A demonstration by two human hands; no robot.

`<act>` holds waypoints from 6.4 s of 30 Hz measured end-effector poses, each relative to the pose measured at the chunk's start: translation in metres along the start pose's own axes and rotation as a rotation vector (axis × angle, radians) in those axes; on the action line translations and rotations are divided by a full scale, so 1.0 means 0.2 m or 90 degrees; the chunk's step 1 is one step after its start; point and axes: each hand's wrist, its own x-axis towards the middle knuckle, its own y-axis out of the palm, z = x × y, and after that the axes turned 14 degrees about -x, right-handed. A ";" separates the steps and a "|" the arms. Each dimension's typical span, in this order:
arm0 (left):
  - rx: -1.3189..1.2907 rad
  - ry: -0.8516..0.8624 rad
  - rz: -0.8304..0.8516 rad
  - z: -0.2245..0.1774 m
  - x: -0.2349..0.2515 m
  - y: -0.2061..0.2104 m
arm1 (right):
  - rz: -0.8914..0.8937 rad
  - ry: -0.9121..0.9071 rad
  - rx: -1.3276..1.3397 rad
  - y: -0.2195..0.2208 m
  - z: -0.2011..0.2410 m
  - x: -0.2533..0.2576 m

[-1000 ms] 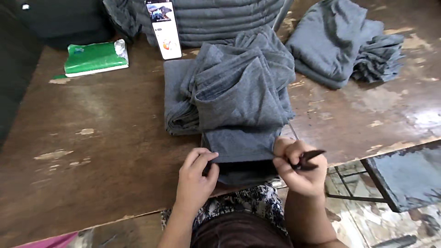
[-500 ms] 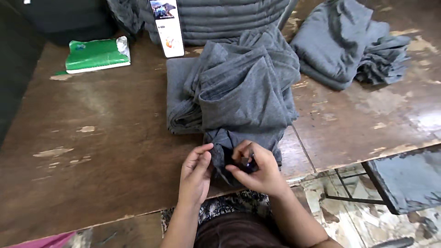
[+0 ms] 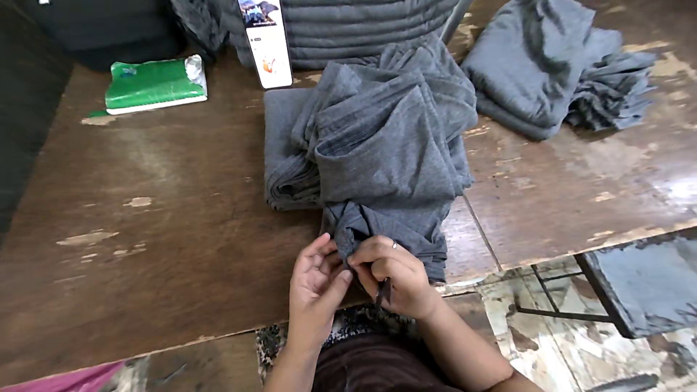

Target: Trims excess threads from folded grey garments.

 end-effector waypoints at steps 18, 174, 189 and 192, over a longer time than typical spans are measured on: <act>-0.004 -0.042 -0.189 0.02 0.01 0.03 | 0.226 0.256 -0.040 -0.05 0.10 -0.14; -0.112 -0.084 -0.114 0.05 0.11 -0.01 | 0.287 0.264 -0.218 -0.13 0.00 -0.01; -0.036 -0.002 -0.128 0.06 0.08 0.02 | 0.294 0.203 -0.018 -0.26 0.01 -0.02; -0.019 0.042 -0.173 0.09 0.09 0.02 | 0.261 0.253 -0.116 -0.18 -0.01 -0.06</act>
